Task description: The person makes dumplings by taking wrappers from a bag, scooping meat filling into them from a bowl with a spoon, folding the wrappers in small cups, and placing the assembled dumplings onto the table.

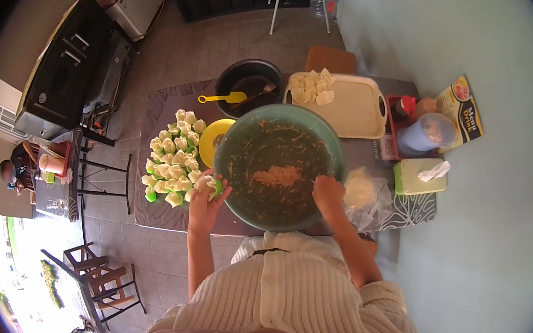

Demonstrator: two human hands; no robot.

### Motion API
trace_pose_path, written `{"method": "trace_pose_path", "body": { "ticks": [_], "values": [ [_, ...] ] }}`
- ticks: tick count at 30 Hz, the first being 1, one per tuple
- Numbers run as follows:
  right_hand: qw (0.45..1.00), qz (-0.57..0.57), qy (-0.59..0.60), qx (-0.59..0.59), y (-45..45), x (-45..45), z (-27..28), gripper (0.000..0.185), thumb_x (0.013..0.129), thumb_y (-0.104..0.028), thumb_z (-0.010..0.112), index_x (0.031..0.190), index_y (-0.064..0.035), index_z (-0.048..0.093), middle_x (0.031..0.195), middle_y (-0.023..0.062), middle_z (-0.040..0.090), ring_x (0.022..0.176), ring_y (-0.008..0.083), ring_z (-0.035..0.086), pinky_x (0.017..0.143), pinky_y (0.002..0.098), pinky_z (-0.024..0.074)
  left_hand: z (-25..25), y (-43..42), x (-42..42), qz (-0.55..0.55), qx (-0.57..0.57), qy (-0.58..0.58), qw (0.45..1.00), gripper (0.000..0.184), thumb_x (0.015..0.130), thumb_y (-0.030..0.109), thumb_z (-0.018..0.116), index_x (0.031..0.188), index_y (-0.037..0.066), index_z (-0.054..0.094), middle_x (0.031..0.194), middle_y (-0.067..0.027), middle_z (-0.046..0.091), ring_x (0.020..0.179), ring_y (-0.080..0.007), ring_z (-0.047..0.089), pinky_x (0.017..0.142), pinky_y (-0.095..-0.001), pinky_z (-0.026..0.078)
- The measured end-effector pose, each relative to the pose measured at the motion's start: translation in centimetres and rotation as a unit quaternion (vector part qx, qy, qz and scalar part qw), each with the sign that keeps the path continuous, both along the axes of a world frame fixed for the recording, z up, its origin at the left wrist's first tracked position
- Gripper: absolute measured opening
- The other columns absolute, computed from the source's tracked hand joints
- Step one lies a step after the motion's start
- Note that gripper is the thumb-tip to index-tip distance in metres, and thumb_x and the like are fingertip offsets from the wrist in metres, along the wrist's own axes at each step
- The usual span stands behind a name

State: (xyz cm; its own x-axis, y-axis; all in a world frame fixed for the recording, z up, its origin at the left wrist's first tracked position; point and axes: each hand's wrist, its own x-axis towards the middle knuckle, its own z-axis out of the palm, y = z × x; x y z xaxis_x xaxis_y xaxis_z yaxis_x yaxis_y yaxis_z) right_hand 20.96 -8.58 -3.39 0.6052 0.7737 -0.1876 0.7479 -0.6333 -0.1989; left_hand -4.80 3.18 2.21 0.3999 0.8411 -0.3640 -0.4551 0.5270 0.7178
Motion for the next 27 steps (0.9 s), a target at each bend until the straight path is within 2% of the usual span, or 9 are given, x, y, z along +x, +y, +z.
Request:
{"method": "trace_pose_path", "body": {
  "ticks": [9, 12, 15, 17, 18, 20, 24, 26, 27],
  "values": [
    [0.991, 0.005, 0.092, 0.097, 0.1, 1.0, -4.3, 0.02, 0.074, -0.02, 0.055, 0.069, -0.0019, 0.064, 0.068, 0.0185, 0.06, 0.068, 0.0358, 0.059, 0.064, 0.0425, 0.0488, -1.3, -0.1, -0.6, 0.025, 0.0, -0.03, 0.999, 0.019, 0.089, 0.005, 0.042, 0.106, 0.0, 0.048, 0.1, -0.011, 0.052, 0.09, -0.0214, 0.056, 0.088, -0.0398, 0.048],
    [0.983, -0.004, 0.15, 0.105, -0.1, 1.4, -3.8, 0.021, 0.073, -0.018, 0.051, 0.066, -0.0014, 0.063, 0.067, 0.0201, 0.06, 0.069, 0.0362, 0.059, 0.066, 0.0435, 0.0479, -1.2, -0.1, -0.7, 0.032, -0.003, -0.031, 0.999, 0.018, 0.088, 0.005, 0.042, 0.105, 0.0, 0.048, 0.1, -0.0113, 0.052, 0.09, -0.0216, 0.056, 0.089, -0.0401, 0.048],
    [0.972, -0.018, 0.187, 0.139, -0.4, 1.8, -3.1, 0.023, 0.072, -0.02, 0.052, 0.065, -0.0014, 0.064, 0.062, 0.0196, 0.059, 0.065, 0.0355, 0.059, 0.061, 0.0421, 0.0469, -1.5, 0.0, -0.7, 0.039, -0.008, -0.035, 0.999, 0.02, 0.087, 0.005, 0.045, 0.106, -0.002, 0.048, 0.1, -0.0124, 0.052, 0.09, -0.023, 0.055, 0.088, -0.0389, 0.048],
    [0.947, -0.062, 0.275, 0.154, -0.5, 2.0, -2.2, 0.024, 0.071, -0.023, 0.055, 0.068, -0.0014, 0.065, 0.06, 0.0171, 0.059, 0.06, 0.0333, 0.059, 0.057, 0.0398, 0.0462, -1.5, 0.0, -0.6, 0.044, -0.011, -0.039, 0.998, 0.022, 0.086, 0.006, 0.047, 0.106, -0.002, 0.048, 0.101, -0.0133, 0.052, 0.09, -0.0242, 0.055, 0.086, -0.0376, 0.049],
    [0.947, -0.062, 0.275, 0.154, -0.5, 2.1, -1.7, 0.024, 0.071, -0.023, 0.055, 0.068, -0.0014, 0.065, 0.06, 0.0171, 0.059, 0.06, 0.0333, 0.059, 0.057, 0.0398, 0.0462, -1.5, 0.1, -0.6, 0.042, -0.016, -0.033, 0.998, 0.024, 0.086, 0.007, 0.048, 0.107, -0.002, 0.048, 0.103, -0.0139, 0.052, 0.09, -0.0243, 0.054, 0.086, -0.0373, 0.048],
    [0.921, -0.125, 0.35, 0.114, -0.3, 2.1, -0.5, 0.022, 0.071, -0.023, 0.058, 0.07, -0.0023, 0.066, 0.06, 0.0144, 0.06, 0.059, 0.0309, 0.06, 0.056, 0.0374, 0.046, -1.3, 0.2, -0.5, 0.04, -0.02, -0.027, 0.999, 0.025, 0.086, 0.009, 0.049, 0.108, -0.002, 0.048, 0.104, -0.0146, 0.052, 0.091, -0.0244, 0.054, 0.085, -0.0371, 0.048],
    [0.914, -0.121, 0.361, 0.14, -0.5, 2.4, -0.4, 0.021, 0.072, -0.022, 0.058, 0.071, -0.0026, 0.066, 0.062, 0.0132, 0.061, 0.062, 0.0296, 0.061, 0.058, 0.037, 0.0465, -1.2, 0.3, -0.5, 0.037, -0.023, -0.031, 0.999, 0.03, 0.086, 0.014, 0.05, 0.112, -0.002, 0.047, 0.108, -0.0157, 0.051, 0.094, -0.0241, 0.052, 0.085, -0.0363, 0.046],
    [0.947, -0.035, 0.225, 0.225, -0.7, 2.5, -1.1, 0.021, 0.074, -0.023, 0.058, 0.074, -0.0035, 0.066, 0.067, 0.0137, 0.062, 0.064, 0.0301, 0.061, 0.058, 0.0383, 0.0464, -1.4, 0.3, -0.5, 0.031, -0.023, -0.031, 0.999, 0.032, 0.086, 0.014, 0.05, 0.113, -0.002, 0.046, 0.108, -0.0158, 0.051, 0.095, -0.0239, 0.052, 0.086, -0.036, 0.045],
    [0.948, -0.037, 0.225, 0.224, -0.8, 2.5, -1.3, 0.021, 0.074, -0.023, 0.058, 0.074, -0.0035, 0.066, 0.067, 0.0137, 0.062, 0.064, 0.0301, 0.061, 0.058, 0.0383, 0.0464, -1.7, 0.4, -0.6, 0.024, -0.028, -0.037, 0.999, 0.032, 0.086, 0.014, 0.05, 0.114, -0.002, 0.046, 0.108, -0.0156, 0.051, 0.095, -0.0238, 0.052, 0.086, -0.0357, 0.045]
  ]
}}
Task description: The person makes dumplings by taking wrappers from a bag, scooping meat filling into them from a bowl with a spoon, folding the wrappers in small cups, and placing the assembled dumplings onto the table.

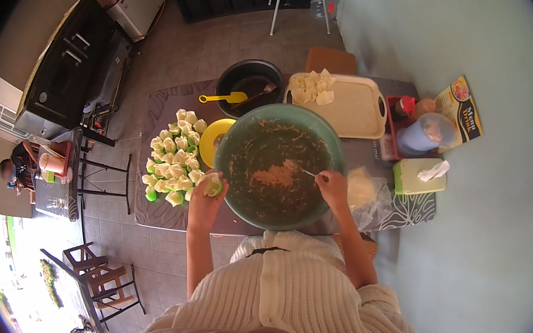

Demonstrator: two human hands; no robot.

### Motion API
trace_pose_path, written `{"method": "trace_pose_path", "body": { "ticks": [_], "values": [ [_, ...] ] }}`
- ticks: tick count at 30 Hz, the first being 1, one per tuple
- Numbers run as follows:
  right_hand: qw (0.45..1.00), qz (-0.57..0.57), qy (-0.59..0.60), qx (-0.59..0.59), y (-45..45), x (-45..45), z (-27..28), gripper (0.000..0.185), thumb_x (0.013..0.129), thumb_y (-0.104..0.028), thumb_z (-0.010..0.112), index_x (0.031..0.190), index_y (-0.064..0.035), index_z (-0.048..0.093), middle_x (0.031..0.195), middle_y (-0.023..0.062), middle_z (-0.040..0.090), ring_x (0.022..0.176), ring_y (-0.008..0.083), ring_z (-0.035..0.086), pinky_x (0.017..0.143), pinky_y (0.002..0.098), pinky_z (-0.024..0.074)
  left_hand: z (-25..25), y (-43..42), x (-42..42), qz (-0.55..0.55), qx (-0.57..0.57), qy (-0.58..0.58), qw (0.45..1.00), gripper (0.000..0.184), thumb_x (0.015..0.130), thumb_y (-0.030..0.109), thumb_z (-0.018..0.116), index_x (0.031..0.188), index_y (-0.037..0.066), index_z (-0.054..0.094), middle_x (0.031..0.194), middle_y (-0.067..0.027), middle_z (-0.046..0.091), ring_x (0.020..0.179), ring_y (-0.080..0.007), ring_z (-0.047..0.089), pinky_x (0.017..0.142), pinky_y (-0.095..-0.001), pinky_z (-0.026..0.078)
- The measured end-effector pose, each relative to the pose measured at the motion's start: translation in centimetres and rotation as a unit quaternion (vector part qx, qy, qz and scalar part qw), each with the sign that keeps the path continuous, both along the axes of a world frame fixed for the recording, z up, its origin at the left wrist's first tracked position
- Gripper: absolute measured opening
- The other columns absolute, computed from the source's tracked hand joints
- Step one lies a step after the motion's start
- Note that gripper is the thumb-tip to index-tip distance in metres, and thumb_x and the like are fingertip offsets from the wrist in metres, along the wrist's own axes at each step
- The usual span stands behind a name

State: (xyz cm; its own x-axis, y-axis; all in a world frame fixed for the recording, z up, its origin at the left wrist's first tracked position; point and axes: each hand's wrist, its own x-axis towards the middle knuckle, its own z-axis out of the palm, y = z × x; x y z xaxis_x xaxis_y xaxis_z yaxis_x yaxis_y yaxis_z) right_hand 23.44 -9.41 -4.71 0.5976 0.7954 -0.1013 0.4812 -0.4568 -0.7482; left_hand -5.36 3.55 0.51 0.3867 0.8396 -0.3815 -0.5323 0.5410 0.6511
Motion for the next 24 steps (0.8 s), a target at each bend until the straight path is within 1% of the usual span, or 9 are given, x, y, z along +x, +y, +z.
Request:
{"method": "trace_pose_path", "body": {
  "ticks": [3, 5, 8, 10, 14, 16, 21, 23, 24],
  "values": [
    [0.999, 0.002, -0.038, -0.001, 0.1, -0.8, -0.1, 0.02, 0.076, -0.024, 0.057, 0.077, -0.0061, 0.066, 0.071, 0.0135, 0.063, 0.066, 0.0311, 0.061, 0.059, 0.0405, 0.0465, -0.1, -0.1, 0.1, -0.012, -0.004, 0.0, 1.0, 0.031, 0.086, 0.014, 0.05, 0.114, -0.001, 0.047, 0.104, -0.0131, 0.052, 0.094, -0.023, 0.053, 0.086, -0.036, 0.045],
    [0.987, 0.002, -0.157, -0.038, 0.3, -1.9, 0.1, 0.017, 0.078, -0.025, 0.057, 0.076, -0.009, 0.063, 0.071, 0.0126, 0.062, 0.067, 0.0319, 0.06, 0.059, 0.0423, 0.047, 0.0, -0.2, 0.3, -0.016, -0.004, 0.007, 1.0, 0.03, 0.086, 0.013, 0.05, 0.113, 0.0, 0.048, 0.1, -0.0108, 0.053, 0.092, -0.0224, 0.054, 0.087, -0.0367, 0.045],
    [0.972, 0.052, -0.212, -0.087, 0.4, -2.8, -0.3, 0.015, 0.08, -0.025, 0.055, 0.074, -0.0113, 0.06, 0.07, 0.0109, 0.061, 0.066, 0.032, 0.061, 0.057, 0.0432, 0.0479, 0.1, -0.3, 0.5, -0.024, -0.007, -0.001, 1.0, 0.029, 0.087, 0.013, 0.05, 0.113, 0.0, 0.049, 0.1, -0.0103, 0.053, 0.093, -0.0214, 0.054, 0.087, -0.0364, 0.045],
    [0.966, 0.062, -0.235, -0.083, 0.5, -3.3, -0.3, 0.015, 0.081, -0.024, 0.054, 0.074, -0.0121, 0.059, 0.07, 0.0104, 0.061, 0.066, 0.0318, 0.061, 0.056, 0.0432, 0.048, 0.1, -0.4, 0.6, -0.032, -0.003, -0.008, 0.999, 0.034, 0.087, 0.014, 0.049, 0.116, -0.002, 0.045, 0.108, -0.0149, 0.052, 0.095, -0.0236, 0.052, 0.087, -0.0353, 0.045],
    [0.95, 0.112, -0.278, -0.093, 0.6, -3.2, -1.3, 0.011, 0.081, -0.022, 0.053, 0.076, -0.0143, 0.058, 0.073, 0.0098, 0.062, 0.064, 0.031, 0.061, 0.054, 0.0424, 0.0485, 0.3, -0.7, 0.8, -0.046, 0.004, 0.002, 0.999, 0.032, 0.087, 0.014, 0.048, 0.115, -0.002, 0.047, 0.108, -0.0138, 0.052, 0.095, -0.0233, 0.053, 0.088, -0.0354, 0.045],
    [0.947, 0.12, -0.28, -0.099, 0.7, -3.2, -1.5, 0.011, 0.081, -0.022, 0.053, 0.075, -0.0139, 0.058, 0.072, 0.0097, 0.061, 0.064, 0.0308, 0.062, 0.054, 0.0427, 0.0484, 0.3, -0.7, 0.9, -0.056, 0.005, 0.013, 0.998, 0.027, 0.088, 0.013, 0.047, 0.112, 0.001, 0.05, 0.102, -0.0091, 0.054, 0.093, -0.0202, 0.054, 0.087, -0.0353, 0.046],
    [0.952, 0.136, -0.251, -0.111, 1.2, -2.8, -1.8, 0.012, 0.078, -0.022, 0.055, 0.075, -0.0128, 0.062, 0.07, 0.0111, 0.062, 0.064, 0.0306, 0.062, 0.055, 0.0429, 0.0484, 0.3, -0.8, 1.1, -0.061, 0.015, 0.016, 0.998, 0.026, 0.088, 0.012, 0.046, 0.112, 0.001, 0.05, 0.102, -0.0092, 0.055, 0.093, -0.0203, 0.054, 0.087, -0.0351, 0.046],
    [0.983, 0.068, -0.16, -0.059, 1.3, -2.4, -2.1, 0.012, 0.075, -0.021, 0.059, 0.071, -0.0116, 0.065, 0.063, 0.0115, 0.06, 0.064, 0.0297, 0.061, 0.054, 0.0408, 0.0467, 0.4, -0.8, 1.1, -0.06, 0.014, 0.017, 0.998, 0.026, 0.088, 0.011, 0.046, 0.112, 0.001, 0.05, 0.102, -0.0093, 0.055, 0.093, -0.0203, 0.055, 0.086, -0.0352, 0.046],
    [0.983, 0.069, -0.16, -0.058, 1.2, -1.6, -2.8, 0.012, 0.075, -0.021, 0.059, 0.071, -0.0116, 0.065, 0.063, 0.0115, 0.06, 0.064, 0.0297, 0.061, 0.054, 0.0408, 0.0467, 0.3, -0.8, 1.1, -0.06, 0.012, 0.014, 0.998, 0.026, 0.088, 0.012, 0.047, 0.111, 0.001, 0.05, 0.102, -0.0093, 0.055, 0.093, -0.0204, 0.055, 0.087, -0.0352, 0.046]
  ]
}}
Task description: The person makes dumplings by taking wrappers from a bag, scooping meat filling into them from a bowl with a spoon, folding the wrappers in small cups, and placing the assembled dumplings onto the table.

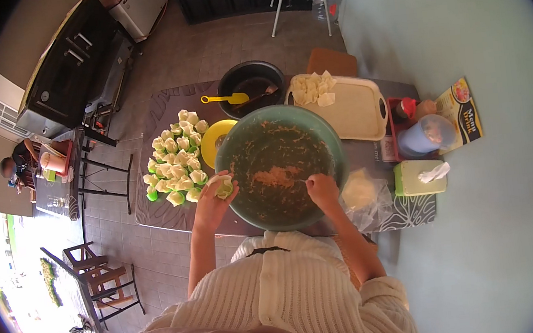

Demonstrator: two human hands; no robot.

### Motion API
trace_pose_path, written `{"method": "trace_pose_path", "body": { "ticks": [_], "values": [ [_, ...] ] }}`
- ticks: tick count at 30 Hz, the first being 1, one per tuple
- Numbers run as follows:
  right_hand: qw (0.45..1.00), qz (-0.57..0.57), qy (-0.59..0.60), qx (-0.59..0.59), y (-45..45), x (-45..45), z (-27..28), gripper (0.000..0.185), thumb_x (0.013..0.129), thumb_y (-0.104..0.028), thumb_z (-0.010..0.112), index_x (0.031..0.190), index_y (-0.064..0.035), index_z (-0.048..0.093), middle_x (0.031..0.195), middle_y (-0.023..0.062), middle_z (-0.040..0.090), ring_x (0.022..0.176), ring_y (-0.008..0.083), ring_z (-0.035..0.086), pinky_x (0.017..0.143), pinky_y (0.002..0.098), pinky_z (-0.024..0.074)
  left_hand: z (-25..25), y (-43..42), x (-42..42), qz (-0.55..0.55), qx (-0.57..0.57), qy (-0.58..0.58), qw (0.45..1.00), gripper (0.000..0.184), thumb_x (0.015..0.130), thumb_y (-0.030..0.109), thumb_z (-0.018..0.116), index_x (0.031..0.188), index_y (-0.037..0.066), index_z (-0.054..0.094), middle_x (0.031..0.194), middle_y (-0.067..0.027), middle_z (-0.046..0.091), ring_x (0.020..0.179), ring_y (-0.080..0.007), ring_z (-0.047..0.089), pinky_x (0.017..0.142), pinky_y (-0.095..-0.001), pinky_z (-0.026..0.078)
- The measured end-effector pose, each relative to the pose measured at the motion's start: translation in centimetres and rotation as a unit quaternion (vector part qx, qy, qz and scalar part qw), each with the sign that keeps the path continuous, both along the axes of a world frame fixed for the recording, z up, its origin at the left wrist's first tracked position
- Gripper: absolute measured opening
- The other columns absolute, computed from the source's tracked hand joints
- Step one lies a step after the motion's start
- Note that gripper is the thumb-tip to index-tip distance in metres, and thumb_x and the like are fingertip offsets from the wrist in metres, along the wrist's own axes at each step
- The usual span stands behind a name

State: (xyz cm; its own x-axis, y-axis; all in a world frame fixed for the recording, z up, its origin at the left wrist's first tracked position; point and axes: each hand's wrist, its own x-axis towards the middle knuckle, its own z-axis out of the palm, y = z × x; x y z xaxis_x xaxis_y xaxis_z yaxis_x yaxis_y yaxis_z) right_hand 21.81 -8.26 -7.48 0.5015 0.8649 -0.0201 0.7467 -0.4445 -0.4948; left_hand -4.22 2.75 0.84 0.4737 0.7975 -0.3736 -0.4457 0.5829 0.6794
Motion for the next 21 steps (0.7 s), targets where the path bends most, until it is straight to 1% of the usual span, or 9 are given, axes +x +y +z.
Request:
{"method": "trace_pose_path", "body": {
  "ticks": [3, 5, 6, 8, 11, 15, 18, 20, 21],
  "values": [
    [0.993, 0.033, 0.107, 0.045, -0.2, 1.6, -0.3, 0.014, 0.075, -0.02, 0.06, 0.069, -0.008, 0.066, 0.055, 0.0075, 0.056, 0.051, 0.0224, 0.058, 0.046, 0.035, 0.0428, -0.1, 0.1, -0.1, -0.001, 0.0, -0.002, 1.0, 0.027, 0.089, 0.015, 0.047, 0.112, 0.001, 0.05, 0.103, -0.0095, 0.054, 0.093, -0.0208, 0.054, 0.087, -0.0354, 0.046],
    [0.931, -0.065, 0.35, -0.08, 0.1, 1.8, 3.8, 0.017, 0.078, -0.018, 0.059, 0.071, -0.0037, 0.064, 0.046, -0.0015, 0.043, 0.037, 0.0097, 0.041, 0.036, 0.0265, 0.0305, -0.3, 0.1, 0.0, -0.002, 0.001, -0.003, 1.0, 0.028, 0.09, 0.017, 0.047, 0.112, 0.001, 0.049, 0.103, -0.0097, 0.054, 0.094, -0.0212, 0.054, 0.088, -0.0355, 0.046],
    [0.931, -0.065, 0.349, -0.08, -0.1, 2.0, 4.5, 0.017, 0.078, -0.018, 0.059, 0.071, -0.0037, 0.064, 0.046, -0.0015, 0.043, 0.037, 0.0097, 0.041, 0.036, 0.0265, 0.0305, -0.4, 0.1, 0.0, 0.0, 0.0, -0.011, 1.0, 0.03, 0.09, 0.019, 0.047, 0.113, 0.0, 0.049, 0.103, -0.01, 0.053, 0.094, -0.0217, 0.054, 0.088, -0.0357, 0.045],
    [0.813, -0.109, 0.568, -0.061, -0.7, 2.7, 5.2, 0.018, 0.081, -0.018, 0.058, 0.076, -0.0011, 0.062, 0.047, -0.0078, 0.03, 0.037, 0.0028, 0.023, 0.034, 0.022, 0.0168, -0.3, 0.1, 0.1, 0.004, -0.001, -0.02, 1.0, 0.031, 0.091, 0.021, 0.046, 0.114, 0.0, 0.048, 0.103, -0.0102, 0.052, 0.095, -0.0222, 0.053, 0.089, -0.0358, 0.045],
    [0.77, -0.118, 0.625, -0.044, -1.4, 3.4, 5.4, 0.018, 0.083, -0.017, 0.057, 0.08, 0.0, 0.061, 0.047, -0.0094, 0.027, 0.037, 0.0016, 0.019, 0.036, 0.0217, 0.0133, 0.0, -0.1, 0.4, 0.009, -0.008, -0.03, 0.999, 0.032, 0.091, 0.022, 0.045, 0.114, -0.001, 0.047, 0.104, -0.0109, 0.051, 0.096, -0.0232, 0.052, 0.089, -0.0362, 0.045],
    [0.786, -0.125, 0.606, -0.014, -1.7, 3.3, 6.0, 0.018, 0.083, -0.018, 0.057, 0.077, -0.0015, 0.062, 0.048, -0.0098, 0.026, 0.038, 0.0016, 0.018, 0.036, 0.0215, 0.0121, 0.0, -0.1, 0.6, -0.004, -0.016, -0.03, 0.999, 0.034, 0.092, 0.023, 0.044, 0.115, -0.001, 0.046, 0.107, -0.0121, 0.051, 0.098, -0.0249, 0.052, 0.09, -0.0364, 0.043],
    [0.866, -0.102, 0.488, -0.03, -1.2, 2.8, 4.3, 0.018, 0.078, -0.02, 0.058, 0.071, -0.0046, 0.063, 0.045, -0.0031, 0.04, 0.036, 0.0107, 0.036, 0.035, 0.0259, 0.0261, 0.0, -0.2, 0.7, -0.02, -0.014, -0.028, 0.999, 0.034, 0.092, 0.023, 0.043, 0.116, -0.001, 0.046, 0.11, -0.0126, 0.051, 0.099, -0.0265, 0.052, 0.09, -0.0363, 0.043],
    [0.988, 0.055, 0.11, 0.099, -0.7, 2.4, 1.2, 0.02, 0.078, -0.022, 0.055, 0.067, -0.0068, 0.062, 0.055, 0.0078, 0.056, 0.051, 0.027, 0.056, 0.046, 0.038, 0.0426, 0.1, -0.4, 0.8, -0.024, -0.016, -0.027, 0.999, 0.034, 0.092, 0.023, 0.043, 0.116, -0.001, 0.046, 0.11, -0.0125, 0.051, 0.1, -0.0266, 0.051, 0.09, -0.0362, 0.043],
    [0.987, 0.055, 0.11, 0.099, -0.6, 2.2, 0.6, 0.02, 0.078, -0.022, 0.055, 0.067, -0.0068, 0.062, 0.055, 0.0078, 0.056, 0.051, 0.027, 0.056, 0.046, 0.038, 0.0426, 0.2, -0.5, 0.9, -0.024, -0.014, -0.017, 0.999, 0.034, 0.091, 0.023, 0.044, 0.116, -0.001, 0.046, 0.11, -0.0127, 0.051, 0.1, -0.0267, 0.051, 0.09, -0.0364, 0.043]
  ]
}}
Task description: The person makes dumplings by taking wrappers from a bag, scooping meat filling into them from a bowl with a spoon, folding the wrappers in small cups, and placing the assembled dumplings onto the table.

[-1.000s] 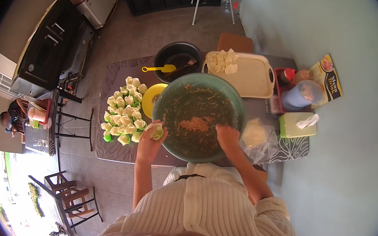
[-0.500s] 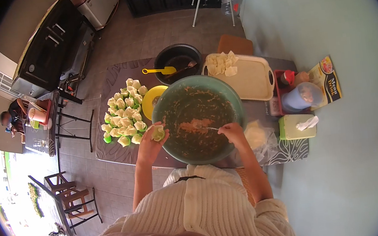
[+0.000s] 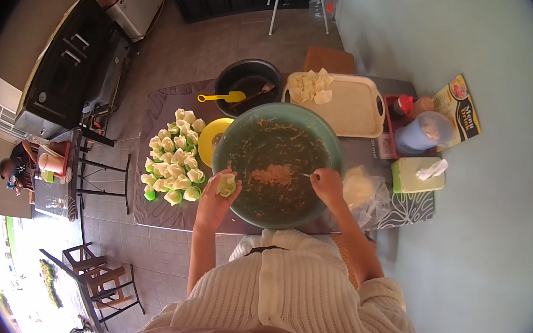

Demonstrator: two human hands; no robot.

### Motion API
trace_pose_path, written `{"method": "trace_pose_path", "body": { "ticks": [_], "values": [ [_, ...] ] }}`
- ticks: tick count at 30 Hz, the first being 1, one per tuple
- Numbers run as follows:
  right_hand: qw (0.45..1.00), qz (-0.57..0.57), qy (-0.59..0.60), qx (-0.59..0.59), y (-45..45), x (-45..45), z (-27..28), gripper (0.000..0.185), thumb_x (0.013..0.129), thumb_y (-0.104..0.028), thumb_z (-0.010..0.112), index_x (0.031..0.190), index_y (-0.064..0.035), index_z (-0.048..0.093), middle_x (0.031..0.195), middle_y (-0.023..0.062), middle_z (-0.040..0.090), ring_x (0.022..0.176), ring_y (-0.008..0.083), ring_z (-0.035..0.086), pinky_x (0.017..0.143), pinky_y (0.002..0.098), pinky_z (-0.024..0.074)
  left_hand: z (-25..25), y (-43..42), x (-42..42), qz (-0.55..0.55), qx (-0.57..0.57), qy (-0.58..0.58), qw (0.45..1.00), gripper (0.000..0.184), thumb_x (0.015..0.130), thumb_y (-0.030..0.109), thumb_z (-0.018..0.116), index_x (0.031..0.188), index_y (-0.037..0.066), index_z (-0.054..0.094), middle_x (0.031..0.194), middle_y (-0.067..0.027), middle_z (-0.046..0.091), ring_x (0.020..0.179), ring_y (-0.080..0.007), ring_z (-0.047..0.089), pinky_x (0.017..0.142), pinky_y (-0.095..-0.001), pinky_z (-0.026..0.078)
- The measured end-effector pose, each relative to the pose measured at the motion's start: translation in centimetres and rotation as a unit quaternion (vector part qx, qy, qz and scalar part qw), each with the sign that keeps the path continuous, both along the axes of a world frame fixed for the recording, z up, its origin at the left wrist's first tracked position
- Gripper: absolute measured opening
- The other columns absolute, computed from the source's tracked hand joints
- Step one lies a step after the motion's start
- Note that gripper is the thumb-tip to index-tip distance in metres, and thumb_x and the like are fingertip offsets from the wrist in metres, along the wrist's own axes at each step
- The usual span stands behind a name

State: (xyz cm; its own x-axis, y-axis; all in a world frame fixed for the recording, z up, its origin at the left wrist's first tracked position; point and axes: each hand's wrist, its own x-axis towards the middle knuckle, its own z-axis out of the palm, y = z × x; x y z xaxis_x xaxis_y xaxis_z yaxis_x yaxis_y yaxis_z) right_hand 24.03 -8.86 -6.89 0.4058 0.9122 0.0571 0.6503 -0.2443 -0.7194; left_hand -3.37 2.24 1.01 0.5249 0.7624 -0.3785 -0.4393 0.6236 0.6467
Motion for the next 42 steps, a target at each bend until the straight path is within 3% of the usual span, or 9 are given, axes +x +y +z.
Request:
{"method": "trace_pose_path", "body": {
  "ticks": [2, 4, 11, 21, 27, 30, 32, 38, 42],
  "values": [
    [0.983, -0.075, -0.134, -0.099, 0.7, -1.2, 0.2, 0.02, 0.077, -0.024, 0.056, 0.079, -0.0056, 0.064, 0.07, 0.0147, 0.061, 0.067, 0.0353, 0.059, 0.062, 0.041, 0.0479, 0.2, -0.1, 0.0, 0.002, 0.003, 0.01, 1.0, 0.034, 0.091, 0.022, 0.044, 0.116, -0.001, 0.046, 0.11, -0.0129, 0.051, 0.1, -0.0269, 0.051, 0.09, -0.0366, 0.043],
    [0.977, -0.087, -0.152, -0.122, 1.2, -1.9, 0.8, 0.019, 0.078, -0.023, 0.054, 0.077, -0.0061, 0.063, 0.071, 0.0144, 0.061, 0.068, 0.0353, 0.059, 0.062, 0.0423, 0.0484, 0.5, -0.2, -0.1, 0.008, 0.0, 0.003, 1.0, 0.03, 0.091, 0.024, 0.047, 0.111, 0.002, 0.05, 0.102, -0.0101, 0.053, 0.095, -0.0214, 0.054, 0.087, -0.0348, 0.046],
    [0.954, -0.126, -0.201, -0.183, 1.9, -2.7, 1.5, 0.018, 0.08, -0.024, 0.053, 0.075, -0.0086, 0.061, 0.071, 0.0143, 0.062, 0.072, 0.0339, 0.061, 0.061, 0.0445, 0.0499, 0.4, -0.3, -0.3, 0.009, 0.001, 0.006, 1.0, 0.03, 0.091, 0.023, 0.047, 0.111, 0.002, 0.05, 0.101, -0.01, 0.054, 0.094, -0.0208, 0.054, 0.087, -0.035, 0.046],
    [0.948, -0.122, -0.195, -0.222, 3.0, -1.7, 2.8, 0.011, 0.077, -0.016, 0.053, 0.077, -0.0084, 0.061, 0.076, 0.0127, 0.063, 0.076, 0.0337, 0.062, 0.065, 0.0451, 0.049, 0.5, -0.4, 0.0, 0.005, -0.006, 0.006, 1.0, 0.029, 0.091, 0.023, 0.046, 0.112, 0.003, 0.05, 0.101, -0.0101, 0.054, 0.094, -0.0206, 0.054, 0.088, -0.0353, 0.045],
    [0.991, -0.091, -0.001, -0.1, 3.4, 0.5, -0.2, 0.014, 0.08, -0.015, 0.048, 0.076, -0.0088, 0.06, 0.08, 0.0107, 0.063, 0.084, 0.0336, 0.059, 0.071, 0.0446, 0.0474, 0.5, -0.3, -0.1, -0.001, -0.008, 0.009, 1.0, 0.029, 0.091, 0.022, 0.046, 0.111, 0.002, 0.051, 0.101, -0.0104, 0.054, 0.094, -0.0209, 0.054, 0.089, -0.0353, 0.045],
    [0.994, -0.044, -0.013, -0.101, 3.4, 0.4, -1.0, 0.014, 0.081, -0.015, 0.05, 0.079, -0.0065, 0.061, 0.078, 0.0143, 0.062, 0.08, 0.0344, 0.059, 0.067, 0.0438, 0.0478, 0.4, -0.4, 0.2, -0.008, -0.009, 0.01, 1.0, 0.028, 0.091, 0.022, 0.046, 0.111, 0.002, 0.051, 0.101, -0.0105, 0.054, 0.094, -0.0211, 0.054, 0.089, -0.0352, 0.045],
    [0.957, -0.09, -0.121, -0.248, 3.5, -0.6, 0.1, 0.012, 0.08, -0.014, 0.051, 0.085, -0.0082, 0.06, 0.081, 0.0156, 0.062, 0.081, 0.0355, 0.06, 0.067, 0.0448, 0.0482, 0.4, -0.3, 0.1, -0.009, -0.006, 0.015, 1.0, 0.028, 0.091, 0.021, 0.046, 0.111, 0.002, 0.051, 0.101, -0.0105, 0.054, 0.094, -0.0212, 0.054, 0.089, -0.0352, 0.045],
    [0.933, -0.096, -0.216, -0.271, 3.6, -1.7, 2.3, 0.011, 0.079, -0.012, 0.051, 0.085, -0.0088, 0.059, 0.085, 0.0135, 0.063, 0.085, 0.0327, 0.062, 0.067, 0.0438, 0.0495, 0.4, -0.2, 0.0, -0.012, -0.014, 0.011, 1.0, 0.028, 0.091, 0.021, 0.047, 0.112, 0.002, 0.05, 0.101, -0.0105, 0.053, 0.094, -0.0211, 0.053, 0.089, -0.035, 0.045],
    [0.93, -0.091, -0.208, -0.29, 4.1, -1.2, 0.4, 0.014, 0.082, -0.012, 0.048, 0.085, -0.009, 0.062, 0.087, 0.0121, 0.064, 0.085, 0.0319, 0.062, 0.068, 0.0432, 0.0493, 0.4, -0.2, 0.0, -0.014, -0.009, 0.019, 1.0, 0.029, 0.091, 0.02, 0.047, 0.112, 0.002, 0.05, 0.102, -0.0104, 0.053, 0.095, -0.021, 0.053, 0.089, -0.035, 0.045]
  ]
}}
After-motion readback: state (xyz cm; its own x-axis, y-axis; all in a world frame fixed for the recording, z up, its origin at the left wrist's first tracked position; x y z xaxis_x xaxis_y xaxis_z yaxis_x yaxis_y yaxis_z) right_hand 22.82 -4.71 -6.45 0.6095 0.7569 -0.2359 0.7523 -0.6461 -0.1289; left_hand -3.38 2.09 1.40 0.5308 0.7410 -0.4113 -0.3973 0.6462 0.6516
